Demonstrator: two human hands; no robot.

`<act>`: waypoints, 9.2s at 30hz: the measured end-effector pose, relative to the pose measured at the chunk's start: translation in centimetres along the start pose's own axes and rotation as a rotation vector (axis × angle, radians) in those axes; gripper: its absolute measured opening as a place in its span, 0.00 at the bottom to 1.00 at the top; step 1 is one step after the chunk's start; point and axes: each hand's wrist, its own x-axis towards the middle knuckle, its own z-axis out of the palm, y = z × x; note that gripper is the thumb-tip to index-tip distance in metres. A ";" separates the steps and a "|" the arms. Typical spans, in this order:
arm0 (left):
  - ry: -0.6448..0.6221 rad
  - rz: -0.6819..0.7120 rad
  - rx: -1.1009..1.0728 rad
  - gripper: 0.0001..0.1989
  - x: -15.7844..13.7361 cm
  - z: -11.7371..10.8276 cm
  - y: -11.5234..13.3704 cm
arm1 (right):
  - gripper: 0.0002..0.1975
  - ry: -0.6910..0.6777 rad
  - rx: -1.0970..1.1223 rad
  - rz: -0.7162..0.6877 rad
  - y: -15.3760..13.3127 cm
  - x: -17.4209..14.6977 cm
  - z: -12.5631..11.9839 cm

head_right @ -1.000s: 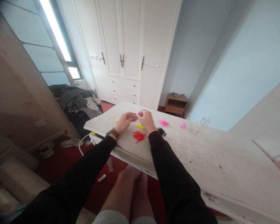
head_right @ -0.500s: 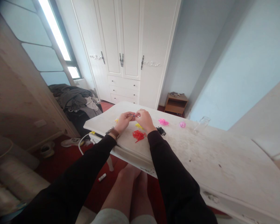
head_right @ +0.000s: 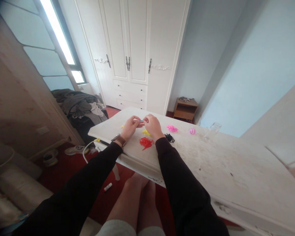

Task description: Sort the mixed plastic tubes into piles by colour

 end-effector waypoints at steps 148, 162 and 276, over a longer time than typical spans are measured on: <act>0.084 -0.156 -0.196 0.17 -1.7 0.2 1.3 | 0.10 -0.122 0.186 0.095 0.1 -0.1 -0.3; 0.115 -0.164 -0.119 0.13 -1.6 0.0 0.2 | 0.07 -0.134 0.259 0.130 0.2 -0.1 -0.2; 0.016 -0.113 -0.163 0.11 -2.7 0.0 0.8 | 0.03 -0.083 0.190 0.050 0.1 -0.6 0.3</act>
